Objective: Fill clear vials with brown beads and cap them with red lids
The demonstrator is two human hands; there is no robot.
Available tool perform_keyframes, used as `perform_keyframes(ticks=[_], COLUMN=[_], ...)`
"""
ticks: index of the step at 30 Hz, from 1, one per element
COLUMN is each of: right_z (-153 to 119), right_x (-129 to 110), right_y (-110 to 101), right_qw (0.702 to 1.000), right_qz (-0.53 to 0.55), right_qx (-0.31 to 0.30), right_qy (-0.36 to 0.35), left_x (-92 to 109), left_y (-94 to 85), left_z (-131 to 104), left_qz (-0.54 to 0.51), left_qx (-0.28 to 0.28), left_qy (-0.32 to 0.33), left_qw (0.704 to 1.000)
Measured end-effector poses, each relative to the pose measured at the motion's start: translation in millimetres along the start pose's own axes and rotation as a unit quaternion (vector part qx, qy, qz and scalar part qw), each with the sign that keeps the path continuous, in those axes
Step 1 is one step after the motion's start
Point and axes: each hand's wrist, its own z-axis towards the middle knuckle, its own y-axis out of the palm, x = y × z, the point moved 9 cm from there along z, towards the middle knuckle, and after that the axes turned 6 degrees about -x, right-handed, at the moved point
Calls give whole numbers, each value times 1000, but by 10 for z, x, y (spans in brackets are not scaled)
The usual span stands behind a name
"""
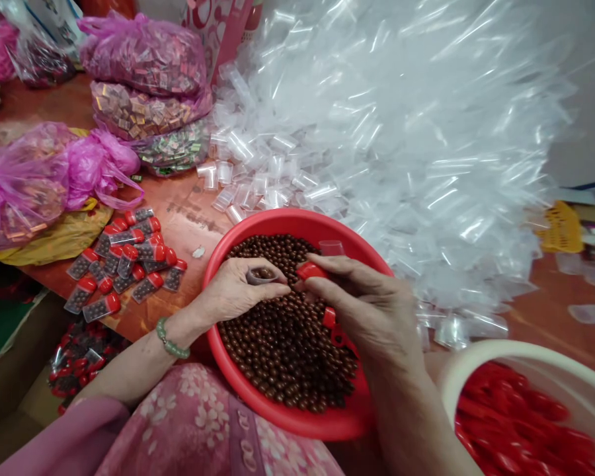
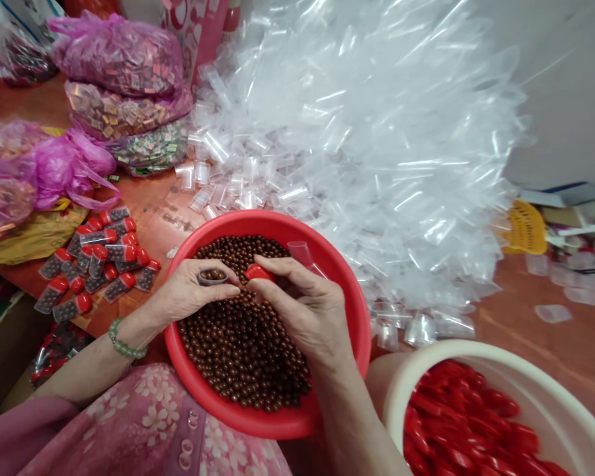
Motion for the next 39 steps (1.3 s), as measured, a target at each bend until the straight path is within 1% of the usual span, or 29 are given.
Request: perform_keyframes(ticks=[2, 5, 9, 13, 15, 18, 23, 25, 27, 30, 32, 34, 36, 39], right_z=[18, 27, 28, 33, 29, 6, -78, -90, -78, -52, -42, -36, -33, -36], right_x=[-24, -127, -167, -214, -222, -171, 15, 45, 0, -121, -174, -194, -199, -178], right_y=[-33, 54, 145, 257, 263, 163, -160, -176, -94, 96, 216, 314, 368, 396], right_qw=[1000, 999, 998, 994, 991, 993, 999, 998, 999, 999, 999, 999, 999, 999], right_qz=[20, 12, 23, -26, -58, -73, -23, -5, 7, 8, 8, 12, 18, 24], right_qx=[17, -2, -21, -78, -87, -65, 42, 56, 46, 25, 16, 8, 11, 27], right_qy=[-6, -38, -50, -79, -84, -65, -13, 1, -3, -21, -28, -32, -39, -39], left_x=[-45, -117, -188, -206, -193, -177, -155, -140, -122, -117, -133, -148, -146, -117], left_y=[44, 127, 221, 240, 241, 226, 179, 168, 157, 164, 181, 183, 181, 187], left_z=[3, 5, -2, -12, -16, -17, -8, 2, 16, 26, 23, 17, 14, 12], left_qz=[15, -17, -49, -52, -52, -48, -54, -54, -52, -81, -107, -107, -86, -73], left_qx=[-23, -67, -123, -141, -142, -130, -105, -103, -99, -100, -105, -106, -109, -116], left_qy=[-17, -30, -37, -38, -40, -58, -85, -82, -71, -55, -53, -52, -49, -39], left_qw=[999, 997, 991, 988, 988, 989, 989, 990, 991, 990, 987, 987, 989, 990])
